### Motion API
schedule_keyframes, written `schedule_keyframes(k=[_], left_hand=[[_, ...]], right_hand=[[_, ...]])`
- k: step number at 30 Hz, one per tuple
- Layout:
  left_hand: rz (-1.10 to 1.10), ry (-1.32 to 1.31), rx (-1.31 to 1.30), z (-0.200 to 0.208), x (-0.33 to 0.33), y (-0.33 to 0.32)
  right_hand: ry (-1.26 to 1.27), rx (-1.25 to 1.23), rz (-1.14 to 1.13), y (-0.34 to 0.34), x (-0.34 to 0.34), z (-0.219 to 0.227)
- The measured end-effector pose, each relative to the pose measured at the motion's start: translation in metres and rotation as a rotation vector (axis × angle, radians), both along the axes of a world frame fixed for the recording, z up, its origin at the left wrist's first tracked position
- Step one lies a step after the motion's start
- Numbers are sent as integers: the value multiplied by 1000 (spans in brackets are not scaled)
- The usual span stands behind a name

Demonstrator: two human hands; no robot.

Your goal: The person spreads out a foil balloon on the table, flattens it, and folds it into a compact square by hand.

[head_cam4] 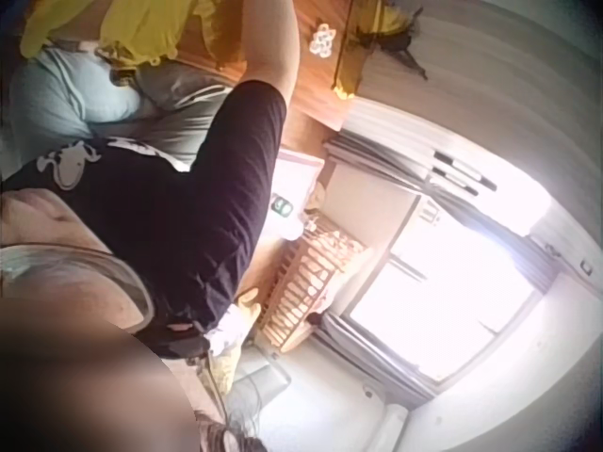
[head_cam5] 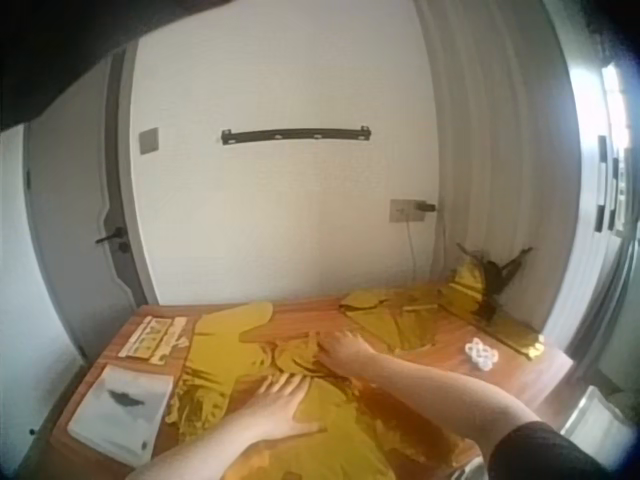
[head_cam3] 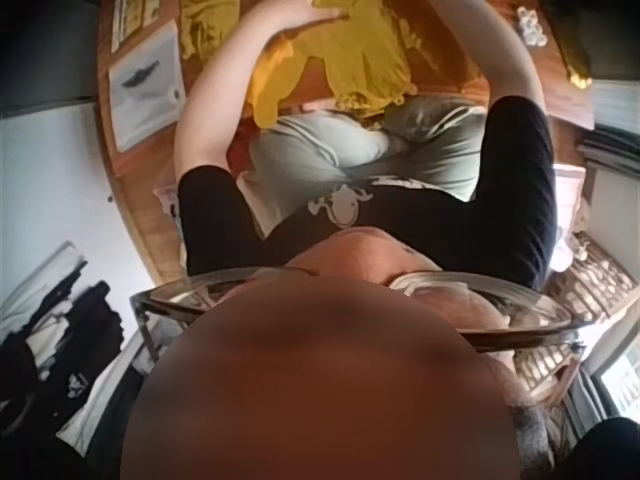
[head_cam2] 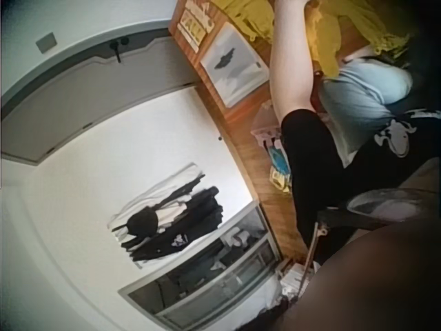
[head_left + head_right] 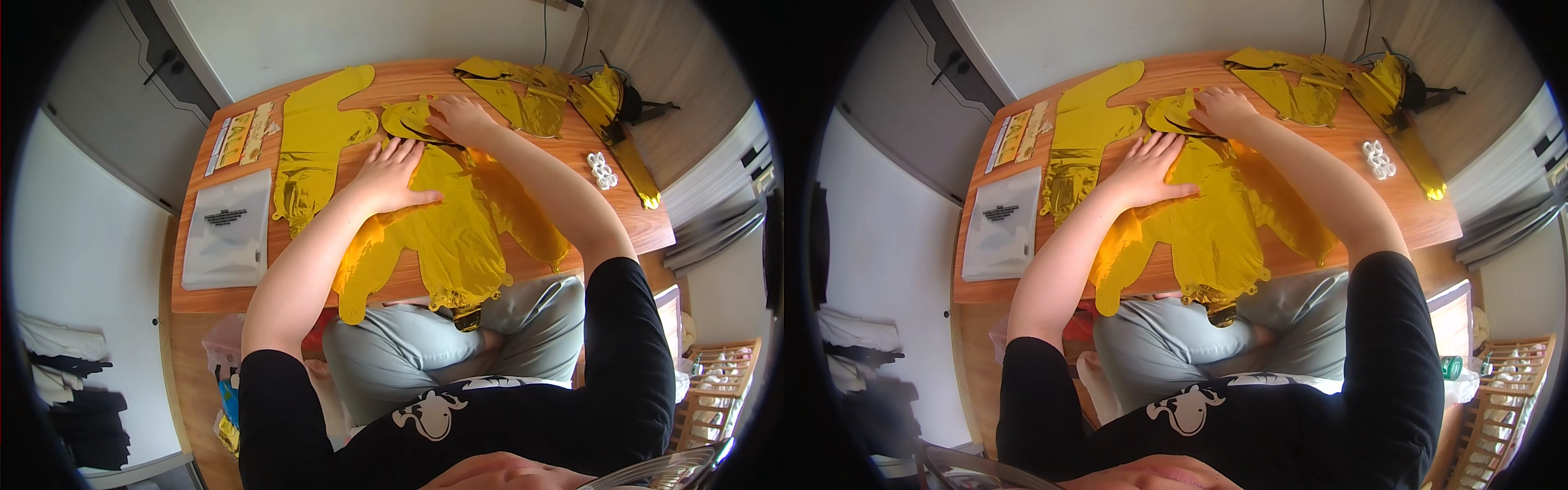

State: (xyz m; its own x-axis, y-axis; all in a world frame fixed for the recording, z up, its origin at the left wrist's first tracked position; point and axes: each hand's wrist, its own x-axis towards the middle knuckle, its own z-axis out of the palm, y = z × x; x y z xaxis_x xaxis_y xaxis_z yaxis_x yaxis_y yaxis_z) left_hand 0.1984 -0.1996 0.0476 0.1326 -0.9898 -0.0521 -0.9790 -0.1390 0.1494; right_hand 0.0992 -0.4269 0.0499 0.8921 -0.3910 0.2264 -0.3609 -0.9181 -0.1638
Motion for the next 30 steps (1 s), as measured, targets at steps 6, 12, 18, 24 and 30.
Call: schedule_keyframes(k=[6,12,18,24,30], left_hand=[[-8,-2,-7,0,-1,-3],[8,-5,2,0,2,1],[-15,23,-19,1,-1,-3],[-16,-13,-17,-4,2,-3],[-10,-9,-9,1,2,0]], right_hand=[[31,-99,9,-5,-1,-15],[168,-69,-57,8,4,-7],[232,67,-90,-2,-3,5],[224,322,-281,-21,-75,40],[425,216,-457,67,-232,61]])
